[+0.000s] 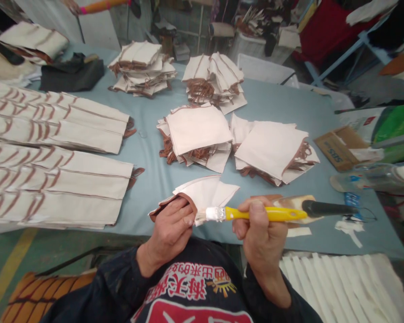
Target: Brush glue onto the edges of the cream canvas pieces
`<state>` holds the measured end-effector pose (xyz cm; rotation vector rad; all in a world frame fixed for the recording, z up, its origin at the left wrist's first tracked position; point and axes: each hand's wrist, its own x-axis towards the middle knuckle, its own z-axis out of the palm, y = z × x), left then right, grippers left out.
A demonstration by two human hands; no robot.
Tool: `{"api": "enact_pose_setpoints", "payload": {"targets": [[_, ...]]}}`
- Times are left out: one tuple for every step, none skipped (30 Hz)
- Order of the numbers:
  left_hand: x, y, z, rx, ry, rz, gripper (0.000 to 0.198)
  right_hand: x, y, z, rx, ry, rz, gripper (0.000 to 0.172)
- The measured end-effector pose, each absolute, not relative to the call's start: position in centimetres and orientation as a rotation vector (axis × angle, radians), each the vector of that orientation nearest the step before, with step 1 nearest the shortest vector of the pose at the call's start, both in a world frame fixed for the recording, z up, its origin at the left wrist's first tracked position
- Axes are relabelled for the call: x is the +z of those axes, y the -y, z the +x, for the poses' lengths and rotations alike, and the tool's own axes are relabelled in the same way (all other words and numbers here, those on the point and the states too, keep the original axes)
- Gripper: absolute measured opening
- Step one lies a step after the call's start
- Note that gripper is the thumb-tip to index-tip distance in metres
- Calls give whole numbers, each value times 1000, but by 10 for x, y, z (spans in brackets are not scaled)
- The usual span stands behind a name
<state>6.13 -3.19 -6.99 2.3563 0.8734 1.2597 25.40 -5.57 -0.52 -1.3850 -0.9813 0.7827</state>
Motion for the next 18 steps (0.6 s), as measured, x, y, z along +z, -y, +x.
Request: {"api": "enact_pose_setpoints", "payload": {"targets": [[-69, 34, 62, 1255, -880, 2341, 43, -8, 54, 255, 834, 946, -1371, 42], [-68, 35, 63, 1248, -885, 2323, 44, -9, 53, 255, 896, 913, -1351, 43], [-68, 37, 64, 1244, -893, 2300, 44, -10, 53, 255, 957, 889, -1330, 43], [-68, 39, 65, 1243, -906, 2272, 43, -11, 54, 253, 1010, 874, -1312, 44], [-67, 40, 66, 1248, -920, 2242, 41, -11, 55, 252, 1053, 863, -1302, 46], [-67, 42, 67, 1254, -933, 2214, 38, -11, 55, 252, 1085, 851, -1294, 46], [-66, 43, 68, 1259, -944, 2187, 34, -11, 55, 252, 1109, 833, -1289, 47], [-65, 45, 69, 1267, -960, 2159, 31, -12, 55, 253, 1124, 803, -1287, 47], [-64, 46, 70, 1271, -984, 2129, 28, -12, 55, 256, 1134, 765, -1286, 47], [-63, 48, 71, 1272, -1010, 2095, 27, -13, 53, 260, 1140, 720, -1286, 48], [-61, 50, 71, 1266, -1044, 2050, 26, -14, 52, 264, 1148, 670, -1289, 49], [-59, 53, 72, 1249, -1087, 1995, 26, -15, 51, 269, 1159, 616, -1301, 50], [-56, 56, 72, 1222, -1137, 1934, 25, -15, 50, 275, 1175, 562, -1319, 51], [-54, 58, 72, 1186, -1189, 1868, 24, -16, 49, 280, 1197, 510, -1340, 52], [-53, 61, 72, 1147, -1238, 1802, 24, -17, 49, 284, 1215, 453, -1366, 52], [-52, 63, 72, 1114, -1283, 1736, 23, -18, 49, 289, 1235, 410, -1386, 52], [-51, 64, 71, 1084, -1320, 1670, 22, -20, 49, 292, 1261, 377, -1402, 52], [-52, 64, 70, 1062, -1350, 1603, 20, -23, 48, 295, 1272, 344, -1420, 53]]}}
